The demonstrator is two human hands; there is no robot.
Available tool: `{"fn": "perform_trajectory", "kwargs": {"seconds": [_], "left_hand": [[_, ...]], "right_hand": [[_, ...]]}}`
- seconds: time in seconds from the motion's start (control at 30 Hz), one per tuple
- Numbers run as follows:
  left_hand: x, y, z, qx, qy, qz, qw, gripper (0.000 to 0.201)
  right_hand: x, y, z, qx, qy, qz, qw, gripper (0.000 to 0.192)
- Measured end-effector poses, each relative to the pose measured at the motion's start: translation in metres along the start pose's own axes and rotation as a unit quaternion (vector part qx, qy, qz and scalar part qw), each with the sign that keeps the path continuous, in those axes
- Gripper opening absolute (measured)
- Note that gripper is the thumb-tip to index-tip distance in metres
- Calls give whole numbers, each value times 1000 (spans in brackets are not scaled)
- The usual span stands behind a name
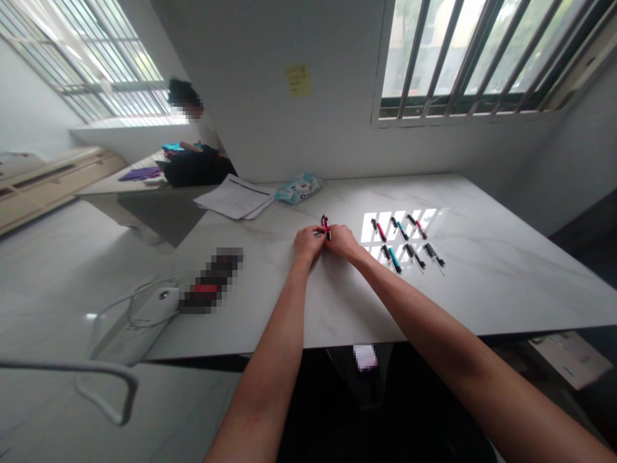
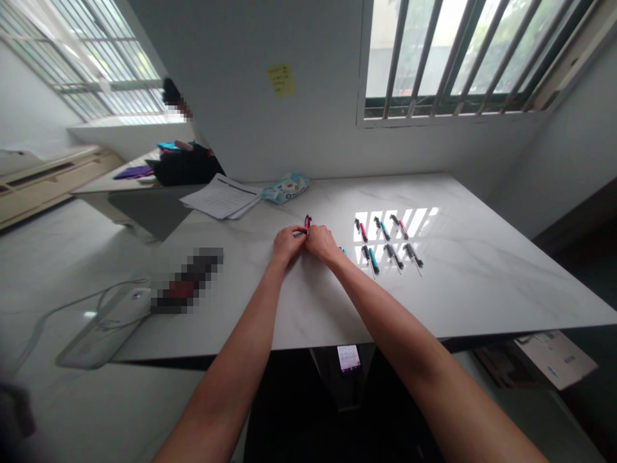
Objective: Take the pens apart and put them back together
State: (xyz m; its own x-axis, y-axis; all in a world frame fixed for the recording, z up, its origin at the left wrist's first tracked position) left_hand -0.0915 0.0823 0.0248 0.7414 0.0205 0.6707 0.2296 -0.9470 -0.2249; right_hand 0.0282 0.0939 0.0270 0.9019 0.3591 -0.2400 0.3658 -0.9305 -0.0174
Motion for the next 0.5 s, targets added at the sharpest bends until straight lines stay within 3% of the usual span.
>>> {"fn": "perform_trajectory", "kwargs": {"seconds": [0.33,0.5], "left_hand": [[0,-1,2,-11,28,2,1000,24],[4,0,-4,26,61,-4,998,30]], "right_hand": [[4,3,-5,-5,-52,-61,997,41],[45,10,-36,49,-85,-109,989,60]]}}
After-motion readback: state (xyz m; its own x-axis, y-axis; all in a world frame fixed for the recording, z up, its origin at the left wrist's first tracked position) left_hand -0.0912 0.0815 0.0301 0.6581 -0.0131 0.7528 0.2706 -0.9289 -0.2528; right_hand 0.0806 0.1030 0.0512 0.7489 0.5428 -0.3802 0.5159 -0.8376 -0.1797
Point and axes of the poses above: each hand's wrist, its own y-axis away from the middle knuckle, its own z-axis out of the palm, x = y × z, the point moved 10 cm from there along -y, towards the middle knuckle, and after that the axes turned 11 degrees about y, right-handed, at the moved point
